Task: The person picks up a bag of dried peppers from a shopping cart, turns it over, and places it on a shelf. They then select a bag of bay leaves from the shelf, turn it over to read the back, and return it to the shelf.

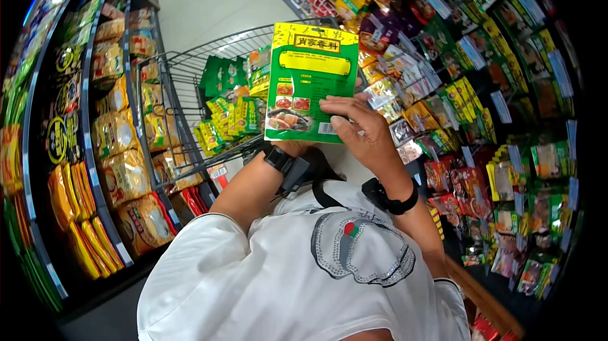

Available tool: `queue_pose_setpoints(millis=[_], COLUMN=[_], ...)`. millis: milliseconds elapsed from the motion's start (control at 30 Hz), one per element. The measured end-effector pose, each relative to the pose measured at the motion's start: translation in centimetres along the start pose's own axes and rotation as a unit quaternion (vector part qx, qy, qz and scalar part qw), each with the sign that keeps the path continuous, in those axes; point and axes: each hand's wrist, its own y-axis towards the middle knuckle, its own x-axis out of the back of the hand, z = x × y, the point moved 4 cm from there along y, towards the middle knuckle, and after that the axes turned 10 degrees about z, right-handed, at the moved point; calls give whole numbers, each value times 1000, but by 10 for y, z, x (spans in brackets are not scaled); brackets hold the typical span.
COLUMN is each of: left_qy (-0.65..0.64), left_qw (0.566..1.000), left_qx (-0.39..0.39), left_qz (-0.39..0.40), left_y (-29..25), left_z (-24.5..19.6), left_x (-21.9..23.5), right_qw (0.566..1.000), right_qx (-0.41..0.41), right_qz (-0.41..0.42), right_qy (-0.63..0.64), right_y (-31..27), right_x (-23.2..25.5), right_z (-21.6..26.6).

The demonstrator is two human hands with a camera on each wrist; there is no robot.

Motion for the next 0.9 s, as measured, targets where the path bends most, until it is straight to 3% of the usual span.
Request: queue_pose_setpoints(millis=[267, 333, 400, 567, 667, 767, 800, 833, 900], left_qy=[-9, 236, 316, 123, 74, 346, 367, 437, 509], left_qw=[999, 970, 946, 987, 994, 903, 906, 882, 845], left_qx=[50, 59, 64, 83, 78, 231, 178, 151, 103], left_qz=[-20, 15, 36, 54, 3, -108, -111, -88, -127], left_y=[16, 21, 26, 34, 39, 52, 57, 63, 59], left_z=[24, 27, 34, 50, 60, 71, 74, 70, 66], left_x=[-4, -20, -27, -24, -45, -8, -12, 1, -2], right_qw=[995, 993, 992, 980, 966, 939, 932, 923, 910], right_qx=[-30, -25, -37, -87, -103, -121, -128, -135, -190], right_qz=[-92, -110, -121, -152, -184, -243, -260, -276, -298], right_qy=[12, -15, -6, 95, 148, 211, 220, 230, 217], right_y=[-35, -41, -49, -72, -88, -107, -115, -124, -143], right_x=[17, 22, 26, 33, 40, 47, 52, 57, 65], right_z=[4, 6, 6, 7, 4, -7, -14, -18, -28])
